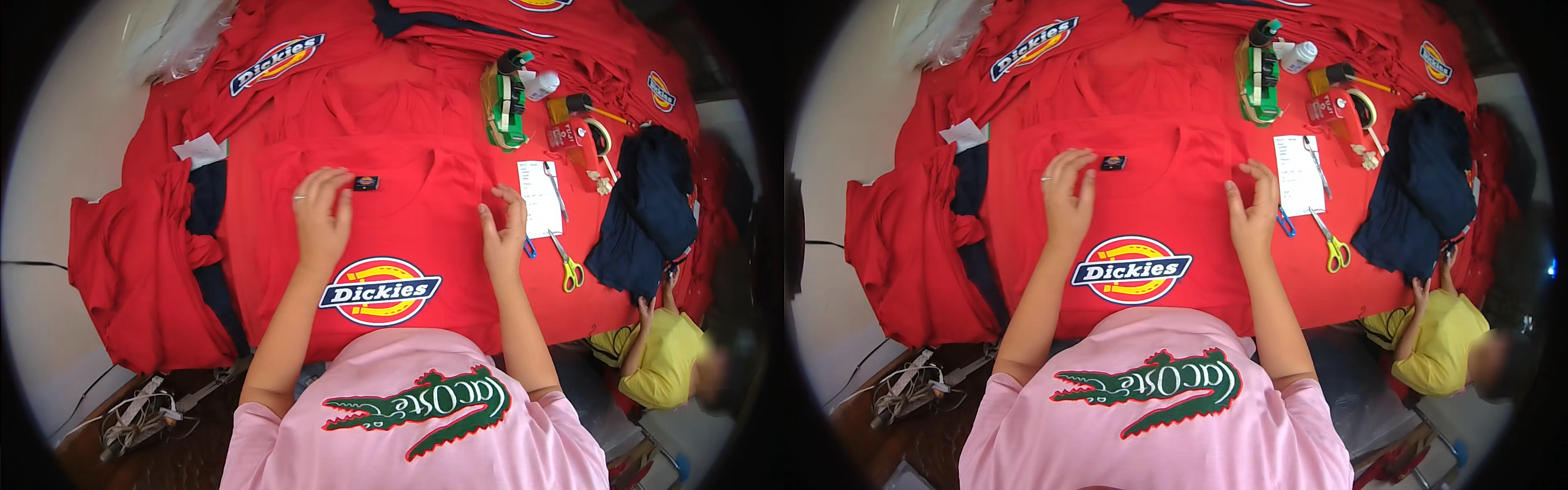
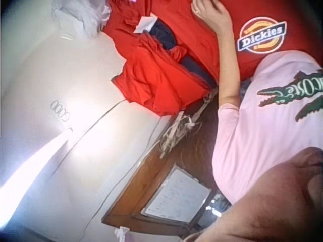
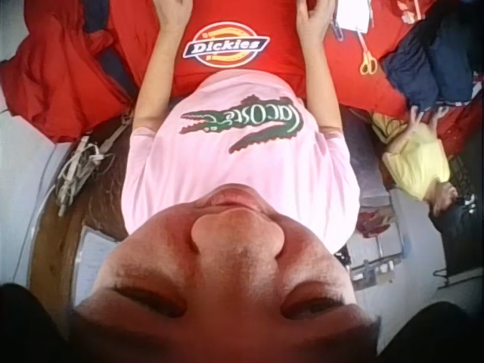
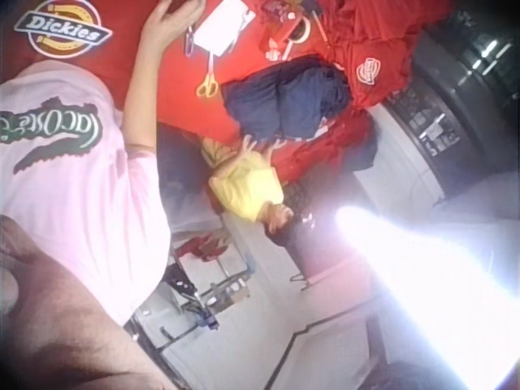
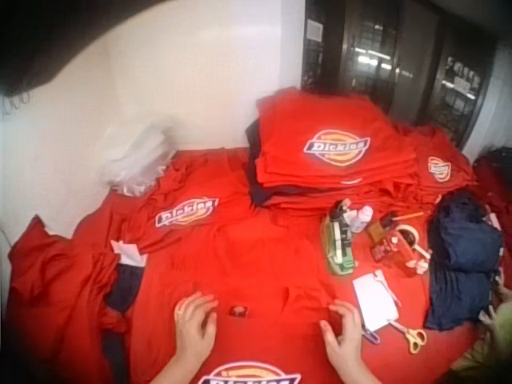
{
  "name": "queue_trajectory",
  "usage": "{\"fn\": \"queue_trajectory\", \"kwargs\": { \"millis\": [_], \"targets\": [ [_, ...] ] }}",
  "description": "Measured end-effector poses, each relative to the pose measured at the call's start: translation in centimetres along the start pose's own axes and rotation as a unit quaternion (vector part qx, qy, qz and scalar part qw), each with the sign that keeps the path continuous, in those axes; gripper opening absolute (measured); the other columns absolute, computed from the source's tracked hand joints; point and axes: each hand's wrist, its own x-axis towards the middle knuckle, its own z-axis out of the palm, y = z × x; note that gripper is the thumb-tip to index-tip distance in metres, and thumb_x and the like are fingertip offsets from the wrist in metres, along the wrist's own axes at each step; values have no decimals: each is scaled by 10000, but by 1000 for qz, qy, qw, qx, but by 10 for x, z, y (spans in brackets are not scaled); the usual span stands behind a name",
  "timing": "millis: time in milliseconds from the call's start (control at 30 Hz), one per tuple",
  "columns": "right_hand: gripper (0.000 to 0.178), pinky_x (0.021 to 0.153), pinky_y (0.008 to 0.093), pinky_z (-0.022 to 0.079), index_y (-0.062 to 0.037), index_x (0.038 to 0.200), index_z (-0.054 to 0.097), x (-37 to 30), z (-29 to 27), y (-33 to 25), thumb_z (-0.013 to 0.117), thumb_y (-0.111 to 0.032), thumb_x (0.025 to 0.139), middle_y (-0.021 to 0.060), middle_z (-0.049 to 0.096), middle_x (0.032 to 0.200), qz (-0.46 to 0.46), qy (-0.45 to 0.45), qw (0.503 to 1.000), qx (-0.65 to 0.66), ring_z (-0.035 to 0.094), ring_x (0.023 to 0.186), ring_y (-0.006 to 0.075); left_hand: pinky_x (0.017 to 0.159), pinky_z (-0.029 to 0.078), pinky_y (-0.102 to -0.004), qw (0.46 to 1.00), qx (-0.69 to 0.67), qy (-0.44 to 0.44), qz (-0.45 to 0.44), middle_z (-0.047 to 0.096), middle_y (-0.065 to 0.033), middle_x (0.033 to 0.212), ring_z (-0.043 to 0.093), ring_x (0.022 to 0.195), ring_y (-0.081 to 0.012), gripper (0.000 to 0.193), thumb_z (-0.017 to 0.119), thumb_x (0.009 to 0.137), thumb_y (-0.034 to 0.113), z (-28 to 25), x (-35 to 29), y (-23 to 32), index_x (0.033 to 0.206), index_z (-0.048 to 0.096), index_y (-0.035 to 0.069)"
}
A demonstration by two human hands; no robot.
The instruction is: The person picks up, arranges, and folds several red garments on a table, occasionally using scissors to trim loose threads.
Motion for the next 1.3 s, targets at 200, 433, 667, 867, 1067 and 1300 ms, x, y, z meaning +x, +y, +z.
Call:
{"fn": "queue_trajectory", "kwargs": {
  "millis": [200,433,667,867,1067,1300],
  "targets": [
    [228,944,407,509,-14,1187,681,3,-9,2,739,-101,984,164,674,1226,-25,-11,1000,-8,643,1092,302,924,563,-311,875,-448,-80,-168,718,-148,1226,694,1172,-224,406,762,991,104,115,20,45,1328,558,2],
    [297,762,387,512,58,889,732,65,45,12,811,-221,949,156,685,960,132,13,990,52,635,829,269,800,550,-282,866,-412,-80,-272,702,-69,1003,654,889,-106,367,757,984,44,147,60,57,1273,533,22],
    [299,738,372,527,6,907,725,67,73,11,869,-256,892,91,689,952,113,73,988,-74,649,797,242,819,583,-461,981,-133,-49,-129,692,-180,1079,703,907,-369,279,694,978,51,141,58,65,1225,566,50],
    [324,837,411,532,-15,1122,672,70,43,23,828,-217,923,139,701,1074,121,53,990,40,676,950,293,1038,518,-513,998,-46,-31,-13,601,-211,1361,629,1199,-409,299,662,968,58,125,53,79,1257,592,28],
    [585,1237,513,312,14,1558,438,-19,7,-14,639,-124,1026,243,438,1611,-115,-65,982,-138,405,1507,402,1291,294,-509,972,50,-141,182,430,-188,1653,413,1533,-378,653,639,973,124,134,17,92,1589,444,28],
    [826,1318,589,107,23,1670,281,-106,-1,20,637,-342,1021,202,175,1781,-127,-237,921,-281,127,1657,380,1329,110,-573,967,72,-172,174,221,-191,1767,182,1645,-352,799,604,1004,528,145,17,71,1663,379,138]
  ]
}}
